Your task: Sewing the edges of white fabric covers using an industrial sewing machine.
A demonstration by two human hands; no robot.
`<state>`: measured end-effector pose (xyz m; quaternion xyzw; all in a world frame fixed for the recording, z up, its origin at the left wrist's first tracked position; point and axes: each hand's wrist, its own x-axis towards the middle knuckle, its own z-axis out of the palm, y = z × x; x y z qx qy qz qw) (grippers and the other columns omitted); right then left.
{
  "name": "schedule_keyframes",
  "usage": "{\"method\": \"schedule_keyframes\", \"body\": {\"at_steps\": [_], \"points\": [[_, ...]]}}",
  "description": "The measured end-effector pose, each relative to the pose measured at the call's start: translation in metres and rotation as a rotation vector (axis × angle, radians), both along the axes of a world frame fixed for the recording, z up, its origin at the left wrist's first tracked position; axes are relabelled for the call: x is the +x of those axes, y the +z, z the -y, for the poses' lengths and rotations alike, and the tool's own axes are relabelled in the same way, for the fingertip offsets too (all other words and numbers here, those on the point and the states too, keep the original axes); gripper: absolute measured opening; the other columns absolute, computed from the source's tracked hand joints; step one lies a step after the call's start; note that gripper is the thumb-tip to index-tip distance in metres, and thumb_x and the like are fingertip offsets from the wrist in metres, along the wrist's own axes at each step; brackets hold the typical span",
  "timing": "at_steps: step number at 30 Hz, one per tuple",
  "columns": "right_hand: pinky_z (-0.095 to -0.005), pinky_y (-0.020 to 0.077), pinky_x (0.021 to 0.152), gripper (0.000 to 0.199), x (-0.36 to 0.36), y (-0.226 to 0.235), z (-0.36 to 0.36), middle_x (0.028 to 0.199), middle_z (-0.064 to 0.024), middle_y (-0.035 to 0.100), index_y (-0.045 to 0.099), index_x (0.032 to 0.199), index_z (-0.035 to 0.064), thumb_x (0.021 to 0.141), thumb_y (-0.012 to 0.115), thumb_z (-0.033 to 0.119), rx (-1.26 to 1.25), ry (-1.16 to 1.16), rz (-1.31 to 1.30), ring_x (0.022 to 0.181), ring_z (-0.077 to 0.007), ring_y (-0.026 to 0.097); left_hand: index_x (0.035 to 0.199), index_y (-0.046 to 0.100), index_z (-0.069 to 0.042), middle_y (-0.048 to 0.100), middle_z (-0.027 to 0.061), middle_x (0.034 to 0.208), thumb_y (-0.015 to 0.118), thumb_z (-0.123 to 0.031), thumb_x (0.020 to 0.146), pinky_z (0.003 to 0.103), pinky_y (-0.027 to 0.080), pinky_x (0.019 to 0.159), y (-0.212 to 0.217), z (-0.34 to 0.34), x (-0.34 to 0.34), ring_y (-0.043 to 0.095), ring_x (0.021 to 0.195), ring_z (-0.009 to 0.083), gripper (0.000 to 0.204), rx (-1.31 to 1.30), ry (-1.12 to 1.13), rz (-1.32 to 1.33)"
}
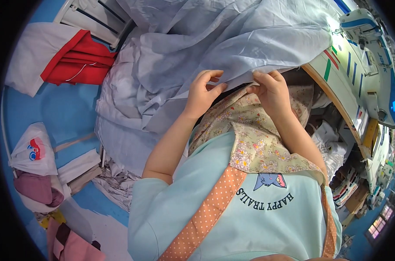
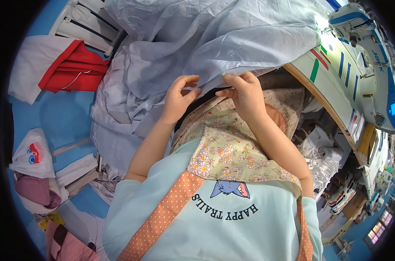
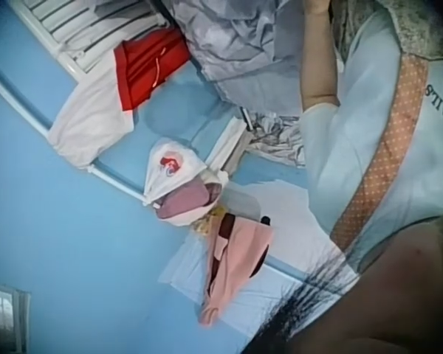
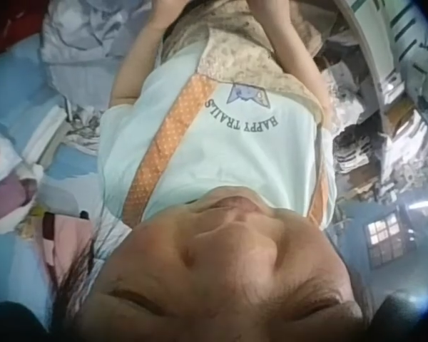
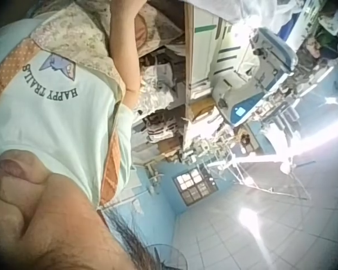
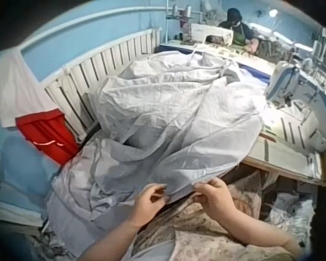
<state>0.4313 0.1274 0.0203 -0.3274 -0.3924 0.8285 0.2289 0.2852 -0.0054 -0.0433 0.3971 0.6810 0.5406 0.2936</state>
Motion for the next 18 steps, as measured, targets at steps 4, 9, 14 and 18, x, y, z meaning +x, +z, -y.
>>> {"method": "schedule_keyframes", "body": {"at_steps": [4, 9, 14, 18], "points": [[-0.0357, 0.0572, 0.069, 0.012, 0.009, -0.007, 0.005, 0.095, -0.0105, 0.062, 0.054, 0.098, -0.0008, 0.087, 0.053, 0.003, -0.066, -0.086, -0.067, 0.079, -0.0180, 0.062, 0.109, 0.061, -0.002, 0.060, 0.0078, 0.108, 0.064, -0.007, 0.082, 0.028, 0.049, 0.079, 0.006, -0.005, 0.007, 0.059, 0.096, 0.0170, 0.027, 0.040, -0.017, 0.023], [-0.0410, 0.0569, 0.081, 0.011, 0.018, -0.009, 0.002, 0.097, -0.0127, 0.063, 0.054, 0.097, -0.0011, 0.087, 0.050, 0.001, -0.102, -0.157, -0.262, 0.087, -0.0221, 0.064, 0.095, 0.065, -0.001, 0.063, 0.0106, 0.095, 0.067, -0.009, 0.078, 0.030, 0.049, 0.072, 0.003, -0.014, 0.008, 0.062, 0.087, 0.0232, 0.019, 0.090, 0.007, -0.199], [-0.0418, 0.0550, 0.086, 0.013, 0.032, -0.003, -0.004, 0.100, -0.0152, 0.064, 0.054, 0.099, -0.0020, 0.087, 0.049, 0.001, -0.062, -0.232, -0.353, 0.094, -0.0261, 0.064, 0.100, 0.063, -0.002, 0.064, 0.0111, 0.095, 0.067, -0.008, 0.077, 0.033, 0.049, 0.074, 0.014, -0.025, 0.015, 0.062, 0.087, 0.0259, 0.024, 0.177, -0.037, -0.348], [-0.0407, 0.0547, 0.086, 0.015, 0.036, -0.003, 0.000, 0.101, -0.0155, 0.064, 0.053, 0.102, -0.0026, 0.088, 0.050, 0.002, -0.058, -0.235, -0.321, 0.093, -0.0266, 0.065, 0.110, 0.058, -0.004, 0.064, 0.0111, 0.096, 0.068, -0.008, 0.075, 0.036, 0.049, 0.074, 0.031, -0.039, 0.032, 0.062, 0.087, 0.0289, 0.036, 0.291, -0.075, -0.582]]}}
